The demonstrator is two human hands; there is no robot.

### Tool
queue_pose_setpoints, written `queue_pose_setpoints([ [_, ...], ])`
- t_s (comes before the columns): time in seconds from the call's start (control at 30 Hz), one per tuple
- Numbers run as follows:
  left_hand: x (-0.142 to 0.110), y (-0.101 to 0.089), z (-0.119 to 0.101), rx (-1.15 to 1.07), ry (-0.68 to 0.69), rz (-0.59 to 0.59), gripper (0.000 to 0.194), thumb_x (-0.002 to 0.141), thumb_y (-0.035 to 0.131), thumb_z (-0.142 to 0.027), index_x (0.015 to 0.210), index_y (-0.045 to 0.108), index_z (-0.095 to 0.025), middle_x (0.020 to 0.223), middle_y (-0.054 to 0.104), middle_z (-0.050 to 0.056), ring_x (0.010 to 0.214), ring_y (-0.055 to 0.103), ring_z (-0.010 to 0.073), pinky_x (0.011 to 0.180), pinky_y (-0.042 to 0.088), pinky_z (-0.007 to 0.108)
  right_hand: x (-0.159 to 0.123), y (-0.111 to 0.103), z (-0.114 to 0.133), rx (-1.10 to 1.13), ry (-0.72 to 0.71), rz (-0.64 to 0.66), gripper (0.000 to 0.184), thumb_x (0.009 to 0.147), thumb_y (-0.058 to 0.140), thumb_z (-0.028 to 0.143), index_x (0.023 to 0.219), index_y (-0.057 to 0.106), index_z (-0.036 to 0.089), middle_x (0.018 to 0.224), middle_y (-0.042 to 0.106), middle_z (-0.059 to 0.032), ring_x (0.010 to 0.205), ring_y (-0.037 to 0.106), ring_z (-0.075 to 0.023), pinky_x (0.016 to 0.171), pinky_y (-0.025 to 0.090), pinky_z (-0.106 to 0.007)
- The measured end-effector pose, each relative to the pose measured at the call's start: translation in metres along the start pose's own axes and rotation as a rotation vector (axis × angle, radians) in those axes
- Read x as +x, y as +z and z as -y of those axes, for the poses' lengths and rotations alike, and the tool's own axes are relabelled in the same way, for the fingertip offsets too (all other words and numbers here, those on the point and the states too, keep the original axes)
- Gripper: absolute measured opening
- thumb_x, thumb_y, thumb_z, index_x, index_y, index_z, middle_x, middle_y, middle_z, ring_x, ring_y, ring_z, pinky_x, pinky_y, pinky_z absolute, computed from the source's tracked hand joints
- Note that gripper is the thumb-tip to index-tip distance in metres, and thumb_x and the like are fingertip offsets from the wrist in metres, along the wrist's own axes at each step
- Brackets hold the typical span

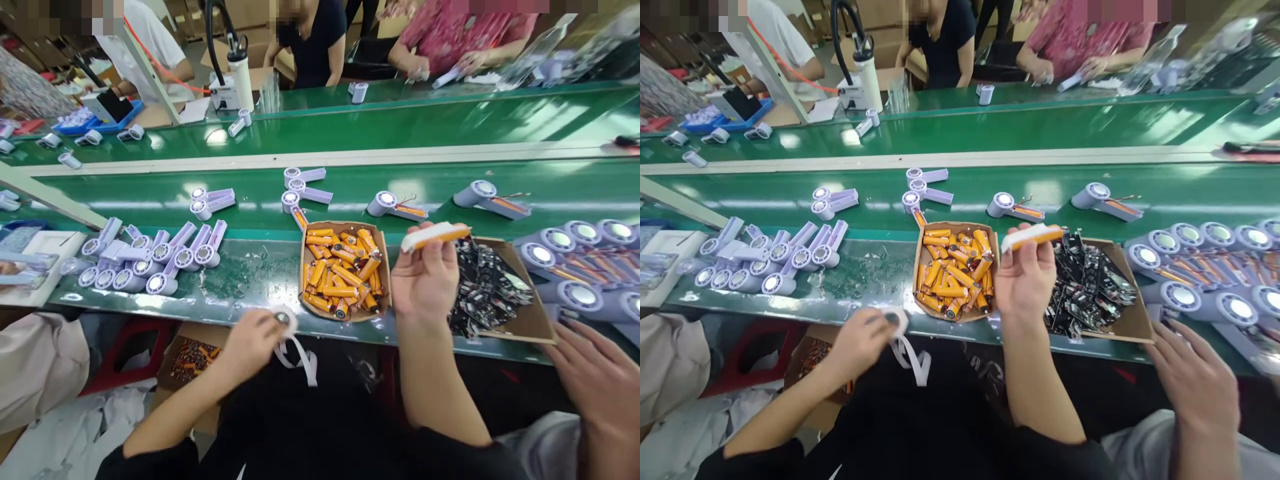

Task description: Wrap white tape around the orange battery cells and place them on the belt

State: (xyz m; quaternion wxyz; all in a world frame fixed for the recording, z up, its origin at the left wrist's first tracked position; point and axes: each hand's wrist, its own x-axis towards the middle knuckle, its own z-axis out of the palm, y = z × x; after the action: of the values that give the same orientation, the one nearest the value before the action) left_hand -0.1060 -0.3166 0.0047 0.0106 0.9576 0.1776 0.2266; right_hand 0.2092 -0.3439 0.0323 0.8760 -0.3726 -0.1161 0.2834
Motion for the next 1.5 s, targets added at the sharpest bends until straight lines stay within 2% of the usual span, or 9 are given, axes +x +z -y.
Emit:
queue_pose_setpoints([
  [0.1, 0.016, -0.006, 0.066, -0.004, -0.048, 0.094, 0.035, 0.105, 0.051, -0.043, 0.099, 0.076, -0.02, 0.096, 0.073, 0.001, 0.097, 0.064, 0.0118, 0.085, 0.052, 0.025, 0.008, -0.016, 0.009, -0.074, 0.069, 0.043, 0.054, 0.067, 0.1, 0.027, 0.115, 0.075, 0.026, 0.107, 0.079, -0.0002, 0.095, 0.078, -0.0141, 0.08, 0.064, -0.018],
  [0.23, 0.116, 0.016, 0.133, 0.014, -0.149, 0.202, 0.042, 0.109, 0.043, -0.039, 0.096, 0.08, -0.022, 0.099, 0.074, -0.001, 0.09, 0.065, 0.0061, 0.083, 0.052, 0.019, -0.021, -0.033, -0.016, -0.17, 0.165, 0.132, 0.063, 0.072, 0.097, 0.025, 0.127, 0.066, 0.03, 0.109, 0.079, -0.0047, 0.098, 0.079, -0.0214, 0.083, 0.067, -0.03],
  [0.4, 0.282, 0.098, 0.169, 0.074, -0.185, 0.418, 0.037, 0.098, 0.062, -0.041, 0.126, 0.076, -0.023, 0.136, 0.065, 0.009, 0.139, 0.051, 0.0248, 0.123, 0.043, 0.045, -0.036, -0.049, -0.041, -0.296, 0.198, 0.225, 0.059, 0.078, 0.093, 0.029, 0.128, 0.062, 0.027, 0.107, 0.079, -0.0087, 0.098, 0.079, -0.0269, 0.083, 0.068, -0.04],
  [0.53, 0.344, 0.127, 0.177, 0.125, -0.217, 0.574, 0.024, 0.083, 0.069, -0.016, 0.103, 0.081, -0.011, 0.118, 0.07, 0.016, 0.133, 0.053, 0.0303, 0.122, 0.04, 0.052, -0.036, -0.052, -0.044, -0.345, 0.197, 0.272, 0.055, 0.08, 0.091, 0.029, 0.127, 0.063, 0.026, 0.109, 0.079, -0.01, 0.104, 0.078, -0.0284, 0.087, 0.068, -0.04],
  [0.67, 0.321, 0.094, 0.171, 0.148, -0.171, 0.523, 0.032, 0.094, 0.05, -0.012, 0.111, 0.078, -0.013, 0.125, 0.067, 0.014, 0.128, 0.053, 0.0236, 0.113, 0.044, 0.039, -0.038, -0.054, -0.041, -0.387, 0.158, 0.276, 0.06, 0.082, 0.09, 0.032, 0.134, 0.059, 0.026, 0.112, 0.079, -0.0116, 0.105, 0.078, -0.0294, 0.086, 0.068, -0.041],
  [0.8, 0.233, 0.044, 0.169, 0.144, -0.163, 0.468, 0.032, 0.096, 0.046, -0.01, 0.11, 0.074, -0.011, 0.124, 0.066, 0.015, 0.136, 0.046, 0.0263, 0.114, 0.039, 0.044, -0.029, -0.048, -0.025, -0.475, 0.073, 0.344, 0.055, 0.082, 0.089, 0.029, 0.131, 0.063, 0.025, 0.108, 0.08, -0.0102, 0.093, 0.08, -0.0264, 0.083, 0.069, -0.038],
  [0.97, 0.143, 0.025, 0.199, -0.068, -0.223, 0.641, 0.011, 0.086, 0.064, -0.007, 0.088, 0.075, -0.009, 0.109, 0.072, 0.009, 0.125, 0.057, 0.0184, 0.117, 0.041, 0.035, 0.007, 0.009, -0.03, -0.674, -0.077, 0.59, 0.042, 0.082, 0.086, 0.036, 0.118, 0.071, 0.022, 0.101, 0.08, -0.0066, 0.09, 0.08, -0.0235, 0.081, 0.067, -0.034],
  [1.2, 0.139, 0.041, 0.218, -0.354, -0.175, 0.666, 0.031, 0.086, 0.076, -0.034, 0.111, 0.079, -0.015, 0.123, 0.072, 0.003, 0.107, 0.068, 0.0066, 0.095, 0.05, 0.014, 0.04, 0.095, -0.105, -0.958, 0.017, 1.033, 0.043, 0.083, 0.073, 0.035, 0.122, 0.067, 0.019, 0.084, 0.076, -0.0036, 0.083, 0.076, -0.0233, 0.087, 0.062, -0.039],
  [1.5, 0.132, 0.054, 0.223, -0.436, -0.185, 0.603, 0.007, 0.077, 0.077, -0.019, 0.081, 0.077, -0.013, 0.105, 0.074, 0.006, 0.115, 0.065, 0.0128, 0.108, 0.045, 0.02, 0.04, 0.082, -0.119, -1.021, 0.067, 0.984, 0.045, 0.086, 0.07, 0.039, 0.124, 0.058, 0.019, 0.1, 0.079, -0.0085, 0.096, 0.078, -0.024, 0.094, 0.061, -0.039],
])
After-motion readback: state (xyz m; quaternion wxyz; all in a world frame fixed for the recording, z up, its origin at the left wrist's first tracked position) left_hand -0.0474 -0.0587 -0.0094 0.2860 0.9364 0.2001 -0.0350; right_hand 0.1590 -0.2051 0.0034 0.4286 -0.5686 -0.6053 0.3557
